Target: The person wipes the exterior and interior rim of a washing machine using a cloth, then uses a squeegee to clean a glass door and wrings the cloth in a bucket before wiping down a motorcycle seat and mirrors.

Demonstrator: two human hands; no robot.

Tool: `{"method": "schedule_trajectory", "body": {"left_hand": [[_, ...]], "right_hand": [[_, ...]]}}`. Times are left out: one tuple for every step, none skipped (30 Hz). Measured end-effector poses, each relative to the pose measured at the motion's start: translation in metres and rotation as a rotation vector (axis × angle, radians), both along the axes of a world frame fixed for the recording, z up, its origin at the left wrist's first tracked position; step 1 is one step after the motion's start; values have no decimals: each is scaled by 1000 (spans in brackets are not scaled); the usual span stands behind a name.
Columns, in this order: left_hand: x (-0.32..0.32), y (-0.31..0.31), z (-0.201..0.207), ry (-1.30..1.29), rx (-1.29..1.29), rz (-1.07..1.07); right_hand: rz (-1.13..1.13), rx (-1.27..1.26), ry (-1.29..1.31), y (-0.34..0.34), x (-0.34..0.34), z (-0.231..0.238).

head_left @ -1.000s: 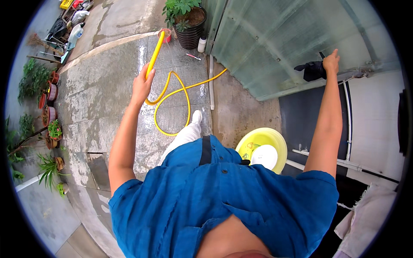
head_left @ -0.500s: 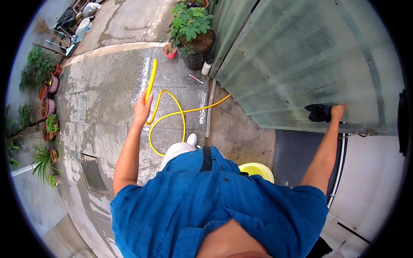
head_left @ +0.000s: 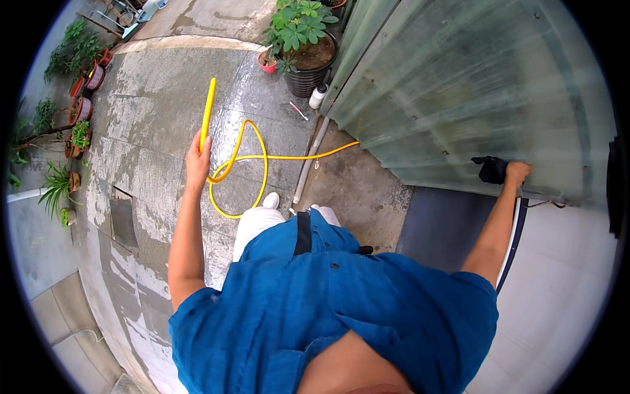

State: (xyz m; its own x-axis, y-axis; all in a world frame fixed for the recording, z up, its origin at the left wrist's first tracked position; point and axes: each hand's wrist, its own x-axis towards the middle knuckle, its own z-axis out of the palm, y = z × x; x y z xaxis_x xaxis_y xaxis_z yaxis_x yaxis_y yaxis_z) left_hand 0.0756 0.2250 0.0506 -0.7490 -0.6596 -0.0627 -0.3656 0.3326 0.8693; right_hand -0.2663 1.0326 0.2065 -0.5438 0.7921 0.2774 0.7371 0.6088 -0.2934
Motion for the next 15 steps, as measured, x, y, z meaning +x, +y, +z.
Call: {"method": "schedule_trajectory", "body": {"left_hand": [[2,8,1,15,51,19],[8,15,-1,8,53,41],[14,20,-2,-10,15,59],[20,24,-3,-30,-22,80],[27,28,-3,-49,-58,107],[28,40,0,-70,-44,124],[26,44,-2,-67,-45,167],[29,45,-7,-58,-23,187],[35,47,-7,-54,-5,207],[30,55,1,-66,28,208],[27,65,10,-75,62,211],[28,69,9,-35,82,228],[40,73,6,-19,82,263],[58,75,6,-11,33,301],[63,77,6,-12,33,336]], "right_hand": [[86,29,32,-4,-14,-6],[179,62,61,-7,-27,-11],[203,63,54,-10,-36,-15],[242,65,49,-15,-45,-19],[289,67,47,-22,-56,-21],[321,72,46,-13,-67,-23],[301,48,76,3,-87,-22],[297,12,95,1,-103,-30],[297,14,66,0,-113,-34],[282,24,40,6,-120,-34],[273,34,15,8,-128,-32],[323,92,-4,22,-139,-30],[360,65,-39,5,-144,-42],[400,54,-263,-31,-140,-46],[435,57,-265,-51,-143,-48]]}}
